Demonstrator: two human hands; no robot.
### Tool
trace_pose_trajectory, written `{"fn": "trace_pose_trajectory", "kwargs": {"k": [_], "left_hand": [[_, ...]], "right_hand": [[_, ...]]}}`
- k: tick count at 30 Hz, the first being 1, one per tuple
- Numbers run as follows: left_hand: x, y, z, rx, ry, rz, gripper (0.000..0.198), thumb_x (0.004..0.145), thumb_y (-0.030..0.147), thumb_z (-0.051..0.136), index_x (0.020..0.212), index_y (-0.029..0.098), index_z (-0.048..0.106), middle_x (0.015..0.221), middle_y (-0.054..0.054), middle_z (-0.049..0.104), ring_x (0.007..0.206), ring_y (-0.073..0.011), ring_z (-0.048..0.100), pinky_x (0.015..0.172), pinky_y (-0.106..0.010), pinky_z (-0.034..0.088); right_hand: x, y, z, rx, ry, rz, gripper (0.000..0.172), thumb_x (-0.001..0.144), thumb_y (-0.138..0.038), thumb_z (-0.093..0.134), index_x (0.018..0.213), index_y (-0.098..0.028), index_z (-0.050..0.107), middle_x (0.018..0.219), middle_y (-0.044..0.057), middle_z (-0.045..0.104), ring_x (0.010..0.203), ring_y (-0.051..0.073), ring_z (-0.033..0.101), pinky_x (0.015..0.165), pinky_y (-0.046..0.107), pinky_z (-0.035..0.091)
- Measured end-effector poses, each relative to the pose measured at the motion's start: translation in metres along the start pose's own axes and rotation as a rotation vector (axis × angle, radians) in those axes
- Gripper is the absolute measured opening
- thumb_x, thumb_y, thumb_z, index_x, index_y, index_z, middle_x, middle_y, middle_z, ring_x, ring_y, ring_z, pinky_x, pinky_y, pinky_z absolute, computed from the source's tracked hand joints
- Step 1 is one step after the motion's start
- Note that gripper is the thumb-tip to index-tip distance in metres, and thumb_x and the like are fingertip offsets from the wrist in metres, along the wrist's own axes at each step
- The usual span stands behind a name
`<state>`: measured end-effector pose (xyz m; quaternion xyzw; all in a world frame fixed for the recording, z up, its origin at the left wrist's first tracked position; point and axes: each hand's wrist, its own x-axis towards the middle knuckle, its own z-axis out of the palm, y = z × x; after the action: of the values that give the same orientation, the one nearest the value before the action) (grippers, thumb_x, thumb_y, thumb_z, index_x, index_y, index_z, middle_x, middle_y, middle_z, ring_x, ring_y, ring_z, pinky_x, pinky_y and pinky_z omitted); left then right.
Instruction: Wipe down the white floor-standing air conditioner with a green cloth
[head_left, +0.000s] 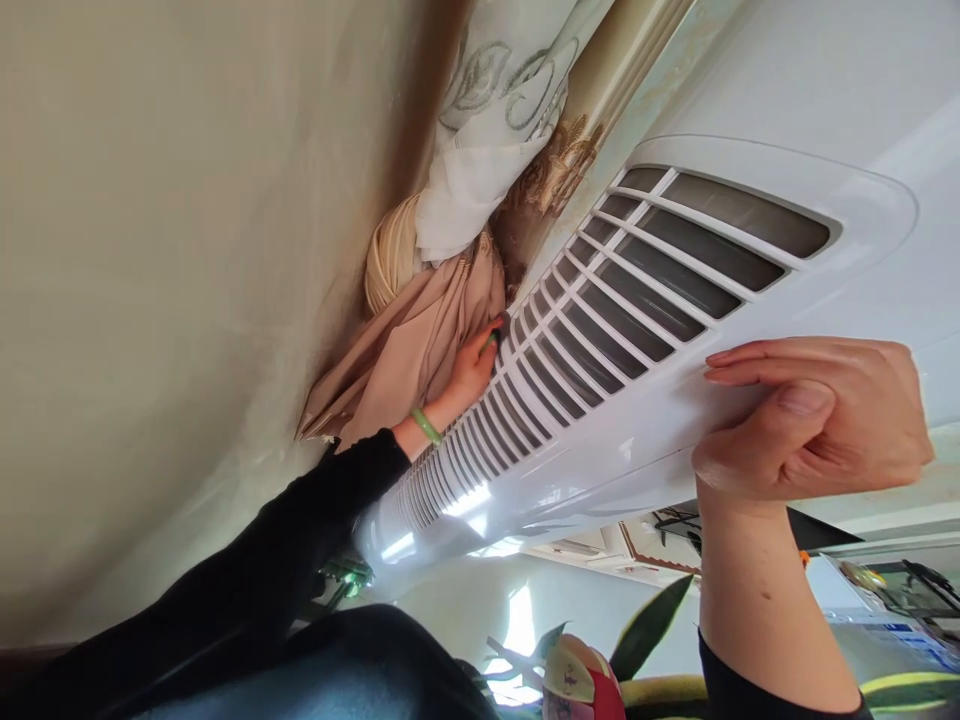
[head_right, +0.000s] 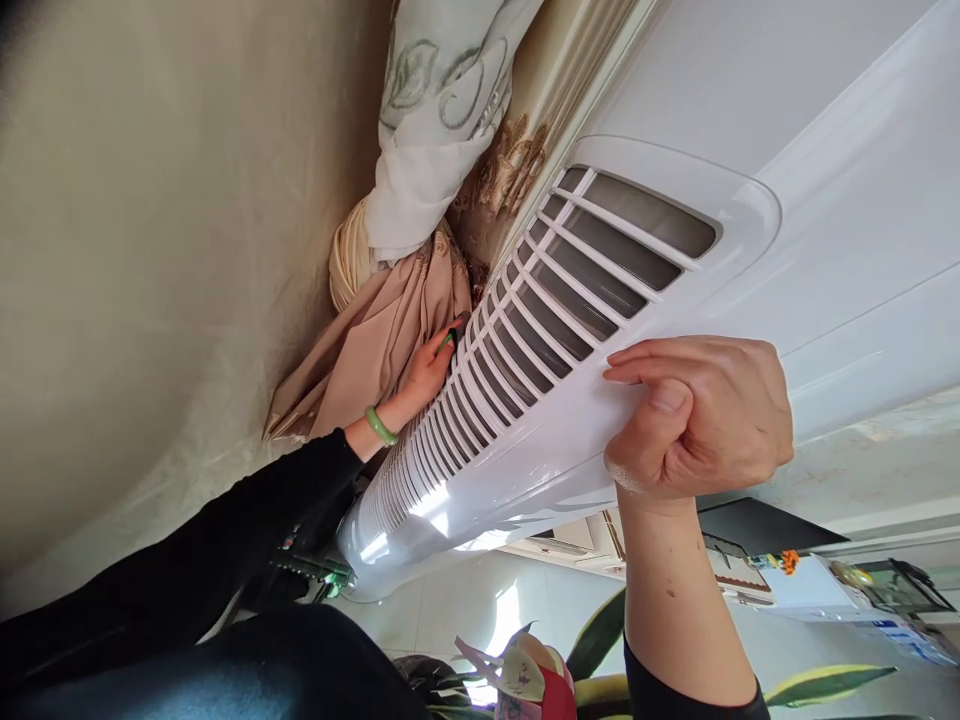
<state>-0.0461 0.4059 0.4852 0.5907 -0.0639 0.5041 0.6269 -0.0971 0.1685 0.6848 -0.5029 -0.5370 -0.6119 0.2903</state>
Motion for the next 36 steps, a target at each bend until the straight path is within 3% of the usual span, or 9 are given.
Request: {"fn": "trace_pose_trajectory", "kwargs": {"k": [4,11,13,16,18,20,25,29,36], "left_hand": [[0.002,-0.001,0.001,0.011,0.025,-0.028,0.049,0.105,0.054,0.052,0.137,0.022,0.071,0.149,-0.011,0.068,0.145,-0.0272,0.060,0.133,-0.054,0.039],[-0.091,0.059,0.004,0.332,-0.029,0.343,0.055,0.108,0.023,0.043,0.161,0.033,0.048,0.165,-0.007,0.053,0.155,-0.0233,0.048,0.132,-0.056,0.039],[-0.113,0.066,0.008,0.374,-0.086,0.441,0.064,0.104,0.016,0.045,0.165,0.035,0.040,0.166,-0.007,0.051,0.153,-0.0252,0.050,0.130,-0.057,0.041],[-0.130,0.063,0.014,0.377,-0.192,0.590,0.063,0.100,0.019,0.052,0.161,0.034,0.048,0.152,-0.007,0.064,0.139,-0.0280,0.061,0.120,-0.050,0.051],[-0.129,0.057,0.016,0.385,-0.211,0.700,0.052,0.100,0.024,0.055,0.151,0.034,0.059,0.136,-0.006,0.074,0.125,-0.0260,0.068,0.109,-0.044,0.058],[-0.115,0.052,0.017,0.394,-0.121,0.706,0.040,0.102,0.029,0.055,0.140,0.034,0.065,0.127,-0.005,0.075,0.118,-0.0237,0.070,0.104,-0.042,0.059],[-0.053,0.058,0.024,0.172,0.185,0.275,0.042,0.108,0.034,0.048,0.150,0.030,0.057,0.158,-0.009,0.056,0.149,-0.0241,0.052,0.129,-0.049,0.041],[-0.043,0.075,0.034,0.135,0.108,0.320,0.044,0.110,0.032,0.046,0.152,0.033,0.055,0.160,-0.007,0.055,0.152,-0.0232,0.050,0.133,-0.048,0.037],[-0.101,0.083,0.037,0.364,-0.210,0.755,0.055,0.107,0.028,0.040,0.161,0.028,0.047,0.146,-0.008,0.069,0.140,-0.0249,0.060,0.119,-0.045,0.051]], "right_hand": [[0.000,0.001,0.000,0.007,-0.009,-0.006,0.035,0.100,-0.026,0.047,0.078,-0.035,0.072,0.065,-0.002,0.069,0.065,0.027,0.072,0.068,0.048,0.050],[-0.001,0.005,0.004,0.030,0.042,-0.046,0.035,0.099,-0.025,0.047,0.075,-0.033,0.071,0.063,-0.002,0.066,0.062,0.025,0.069,0.066,0.045,0.048],[0.000,0.006,0.005,0.039,0.066,-0.086,0.035,0.099,-0.025,0.047,0.073,-0.031,0.070,0.062,-0.002,0.065,0.060,0.024,0.068,0.064,0.044,0.047],[0.000,0.005,0.005,0.011,0.021,-0.075,0.034,0.101,-0.024,0.047,0.074,-0.030,0.068,0.064,-0.002,0.068,0.064,0.024,0.069,0.068,0.044,0.050],[0.001,0.004,0.005,-0.007,0.002,-0.075,0.034,0.102,-0.024,0.047,0.074,-0.028,0.067,0.066,-0.001,0.070,0.065,0.022,0.070,0.070,0.043,0.051],[0.002,0.003,0.006,-0.004,0.020,-0.098,0.034,0.102,-0.025,0.048,0.072,-0.025,0.065,0.065,-0.001,0.071,0.064,0.020,0.069,0.070,0.040,0.051],[0.007,0.001,0.010,0.019,0.051,-0.131,0.035,0.100,-0.023,0.048,0.069,-0.020,0.063,0.064,0.000,0.071,0.064,0.015,0.066,0.071,0.032,0.049],[0.007,-0.001,0.008,0.012,0.026,-0.114,0.035,0.101,-0.022,0.047,0.070,-0.020,0.063,0.067,0.001,0.072,0.065,0.014,0.066,0.073,0.032,0.049],[0.006,-0.001,0.004,-0.049,-0.020,-0.146,0.037,0.104,-0.017,0.045,0.073,-0.019,0.066,0.070,0.003,0.073,0.071,0.013,0.068,0.076,0.030,0.050]]}}
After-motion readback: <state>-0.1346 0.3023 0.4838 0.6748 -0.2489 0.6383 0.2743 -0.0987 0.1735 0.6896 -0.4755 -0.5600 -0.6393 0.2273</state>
